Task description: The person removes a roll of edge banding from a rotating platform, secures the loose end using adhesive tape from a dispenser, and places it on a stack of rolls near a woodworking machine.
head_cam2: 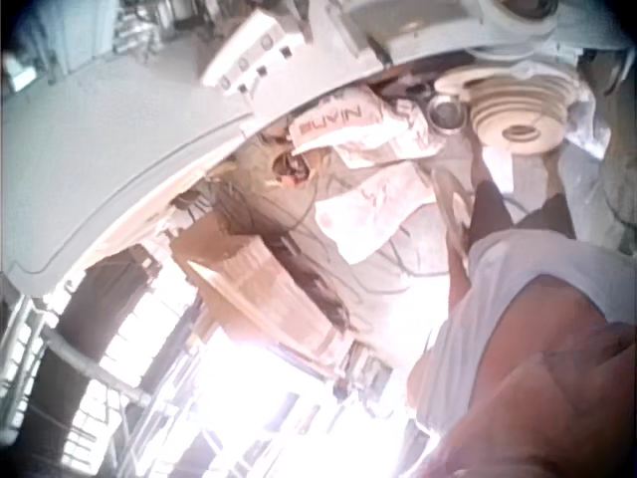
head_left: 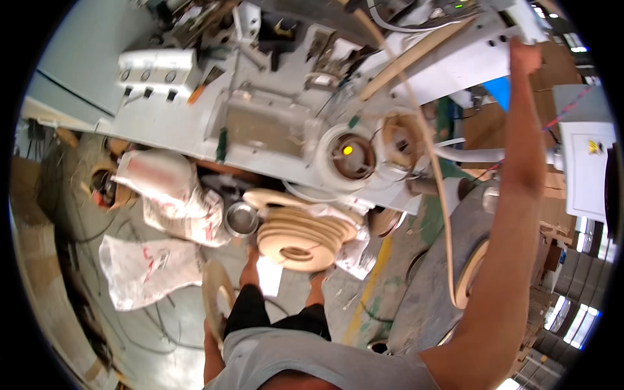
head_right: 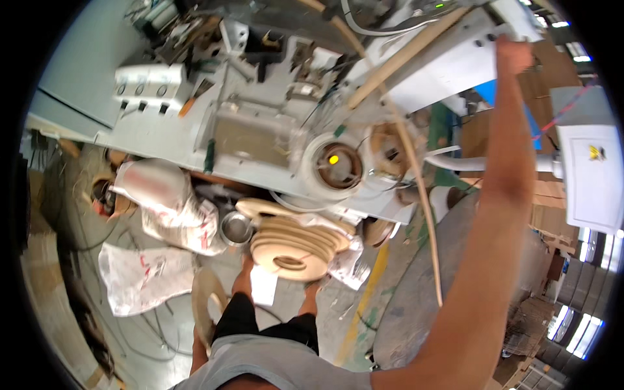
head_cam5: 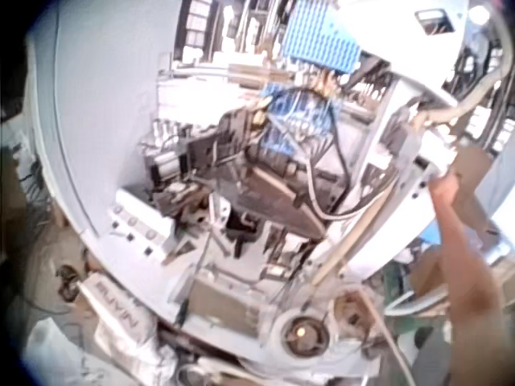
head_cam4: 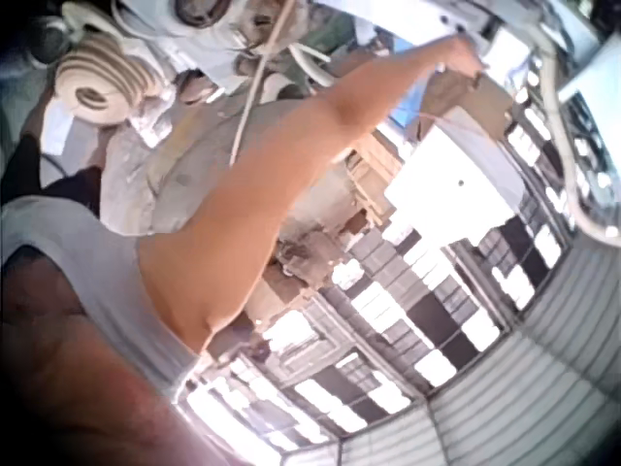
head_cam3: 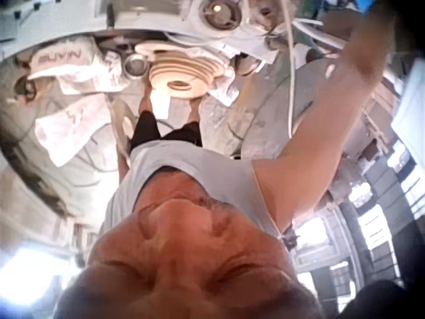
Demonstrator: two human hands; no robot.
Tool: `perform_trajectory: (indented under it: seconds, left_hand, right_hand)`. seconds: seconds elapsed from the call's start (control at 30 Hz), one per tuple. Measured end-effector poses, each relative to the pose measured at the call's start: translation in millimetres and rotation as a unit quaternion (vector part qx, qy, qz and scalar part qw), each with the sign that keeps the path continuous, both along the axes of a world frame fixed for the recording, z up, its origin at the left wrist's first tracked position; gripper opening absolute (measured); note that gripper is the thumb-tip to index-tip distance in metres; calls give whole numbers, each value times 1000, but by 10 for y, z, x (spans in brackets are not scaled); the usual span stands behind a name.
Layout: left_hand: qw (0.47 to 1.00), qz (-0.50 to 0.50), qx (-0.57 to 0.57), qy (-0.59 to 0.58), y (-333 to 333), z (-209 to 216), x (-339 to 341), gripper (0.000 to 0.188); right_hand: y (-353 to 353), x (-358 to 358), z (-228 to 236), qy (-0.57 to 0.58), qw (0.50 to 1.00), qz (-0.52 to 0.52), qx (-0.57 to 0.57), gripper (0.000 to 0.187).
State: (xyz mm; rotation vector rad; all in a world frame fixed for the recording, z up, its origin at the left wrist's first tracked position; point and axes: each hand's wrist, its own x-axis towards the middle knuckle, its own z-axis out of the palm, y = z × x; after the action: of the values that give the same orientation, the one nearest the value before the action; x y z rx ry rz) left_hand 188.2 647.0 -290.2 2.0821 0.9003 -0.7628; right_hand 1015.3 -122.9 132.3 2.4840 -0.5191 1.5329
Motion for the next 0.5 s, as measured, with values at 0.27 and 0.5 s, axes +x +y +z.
perform_trajectory:
  seconds: [0.27, 0.5]
  left_hand:
    - [958, 189, -214, -4, 177, -199, 393, 21]
    - [966, 143, -210, 55, 32, 125, 1211, 42]
  right_hand:
    - [1931, -1500, -351, -320, 832, 319, 321, 14]
    - [3437, -4197, -3761, 357, 719, 303, 513, 14]
